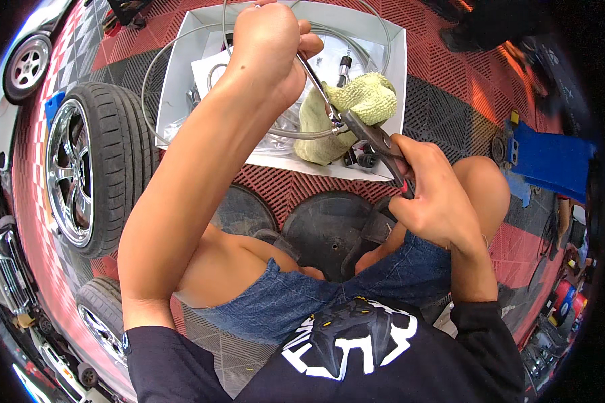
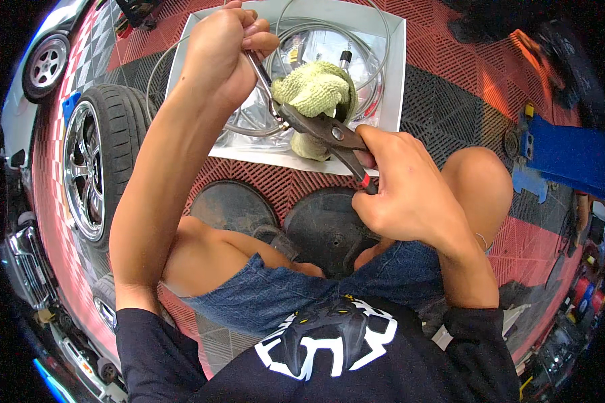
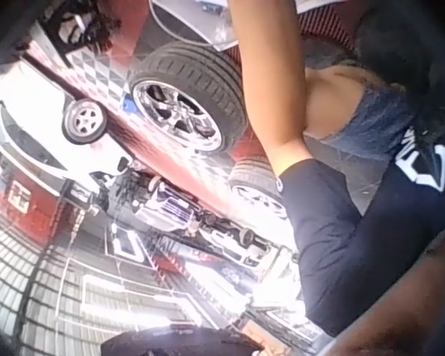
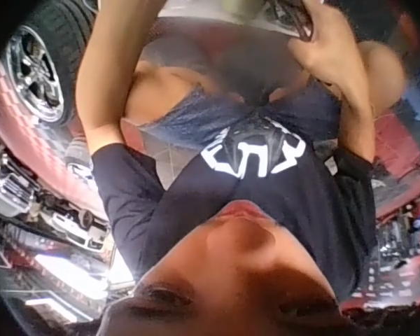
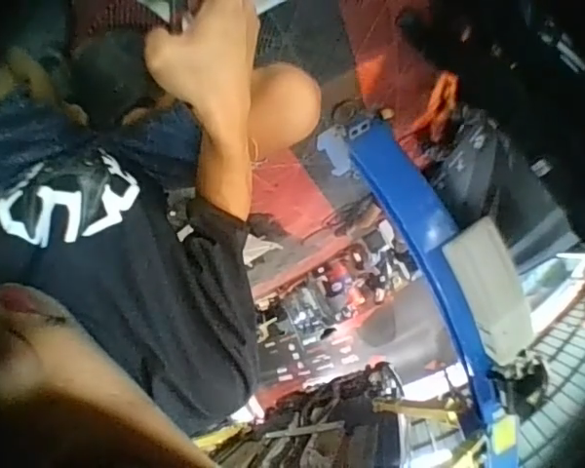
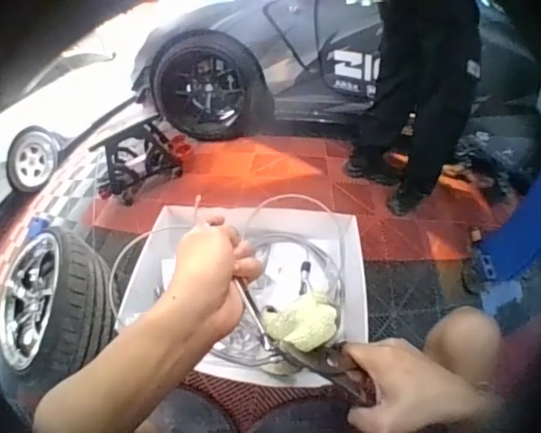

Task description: The recorder is assembling fittings onto a braided metal hose using a wrench and pliers while seated in a service bay.

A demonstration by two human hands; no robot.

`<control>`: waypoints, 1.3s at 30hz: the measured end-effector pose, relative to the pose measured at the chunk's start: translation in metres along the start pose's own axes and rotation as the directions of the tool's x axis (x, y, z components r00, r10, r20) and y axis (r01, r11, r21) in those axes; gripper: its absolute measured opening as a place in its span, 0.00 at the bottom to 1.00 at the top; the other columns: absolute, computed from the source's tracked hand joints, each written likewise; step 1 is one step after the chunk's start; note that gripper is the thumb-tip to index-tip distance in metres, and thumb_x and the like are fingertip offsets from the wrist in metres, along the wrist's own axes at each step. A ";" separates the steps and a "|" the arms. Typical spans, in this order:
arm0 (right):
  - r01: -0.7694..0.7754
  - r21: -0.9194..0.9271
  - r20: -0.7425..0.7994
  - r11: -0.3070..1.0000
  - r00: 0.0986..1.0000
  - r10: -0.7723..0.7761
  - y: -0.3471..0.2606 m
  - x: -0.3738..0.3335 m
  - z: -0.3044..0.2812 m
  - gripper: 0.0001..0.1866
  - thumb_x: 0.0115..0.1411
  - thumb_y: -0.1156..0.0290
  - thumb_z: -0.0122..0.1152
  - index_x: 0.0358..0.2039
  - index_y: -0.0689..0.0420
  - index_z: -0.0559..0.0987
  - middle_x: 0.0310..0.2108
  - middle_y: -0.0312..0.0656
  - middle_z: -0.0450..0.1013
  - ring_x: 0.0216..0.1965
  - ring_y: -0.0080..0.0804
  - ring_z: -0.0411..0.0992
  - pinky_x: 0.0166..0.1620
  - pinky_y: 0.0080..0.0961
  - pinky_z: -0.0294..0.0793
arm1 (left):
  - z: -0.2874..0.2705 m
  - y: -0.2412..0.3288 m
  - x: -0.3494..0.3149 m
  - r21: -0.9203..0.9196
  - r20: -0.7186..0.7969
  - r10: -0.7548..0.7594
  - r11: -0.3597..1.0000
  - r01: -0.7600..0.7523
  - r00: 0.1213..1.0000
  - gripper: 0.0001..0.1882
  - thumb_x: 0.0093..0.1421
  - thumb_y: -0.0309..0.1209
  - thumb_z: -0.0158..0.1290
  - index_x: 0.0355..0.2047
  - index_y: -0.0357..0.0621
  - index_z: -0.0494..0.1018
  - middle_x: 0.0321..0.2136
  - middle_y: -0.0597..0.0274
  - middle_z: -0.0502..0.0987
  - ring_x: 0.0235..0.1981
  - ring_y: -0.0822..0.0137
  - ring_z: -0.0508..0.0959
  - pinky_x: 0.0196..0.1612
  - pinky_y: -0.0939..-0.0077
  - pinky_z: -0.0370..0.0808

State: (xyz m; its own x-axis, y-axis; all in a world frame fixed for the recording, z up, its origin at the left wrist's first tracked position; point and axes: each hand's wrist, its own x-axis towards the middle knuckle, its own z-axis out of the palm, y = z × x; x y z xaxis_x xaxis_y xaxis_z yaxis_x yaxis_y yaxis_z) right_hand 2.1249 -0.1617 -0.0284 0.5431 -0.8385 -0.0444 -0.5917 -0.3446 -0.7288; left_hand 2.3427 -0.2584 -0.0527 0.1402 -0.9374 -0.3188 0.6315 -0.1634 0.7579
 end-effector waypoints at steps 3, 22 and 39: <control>-0.155 0.059 0.092 0.986 0.985 0.149 -0.005 0.003 -0.004 0.14 0.34 0.77 0.54 0.26 0.69 0.68 0.22 0.61 0.67 0.30 0.65 0.68 0.34 0.44 0.68 | 0.012 0.002 -0.013 -0.043 0.013 0.074 0.996 -0.074 0.997 0.16 0.61 0.16 0.38 0.47 0.49 0.58 0.23 0.70 0.58 0.18 0.77 0.57 0.18 0.82 0.53; -0.352 0.428 0.129 0.833 0.936 0.329 0.027 0.016 0.002 0.12 0.43 0.74 0.55 0.29 0.67 0.71 0.20 0.35 0.62 0.23 0.24 0.59 0.27 0.25 0.60 | 0.076 0.000 -0.075 -0.198 0.071 0.665 0.740 -0.643 0.743 0.08 0.62 0.21 0.41 0.38 0.51 0.59 0.24 0.68 0.59 0.18 0.77 0.58 0.20 0.81 0.57; -0.228 0.431 0.006 0.873 0.968 0.250 0.038 0.015 0.010 0.14 0.42 0.72 0.57 0.30 0.67 0.74 0.18 0.39 0.64 0.22 0.25 0.62 0.26 0.27 0.63 | 0.020 -0.047 -0.078 -0.256 0.833 0.527 0.092 -0.962 -0.171 0.10 0.46 0.31 0.53 0.29 0.52 0.65 0.27 0.68 0.67 0.24 0.66 0.67 0.32 0.68 0.61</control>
State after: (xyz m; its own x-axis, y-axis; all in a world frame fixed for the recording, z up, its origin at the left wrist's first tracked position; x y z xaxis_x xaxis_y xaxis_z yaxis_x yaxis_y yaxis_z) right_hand 2.1165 -0.1829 -0.0637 0.3812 -0.8956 -0.2291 -0.3835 0.0723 -0.9207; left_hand 2.2864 -0.1838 -0.0521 -0.3262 -0.1817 0.9277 0.1181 0.9658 0.2308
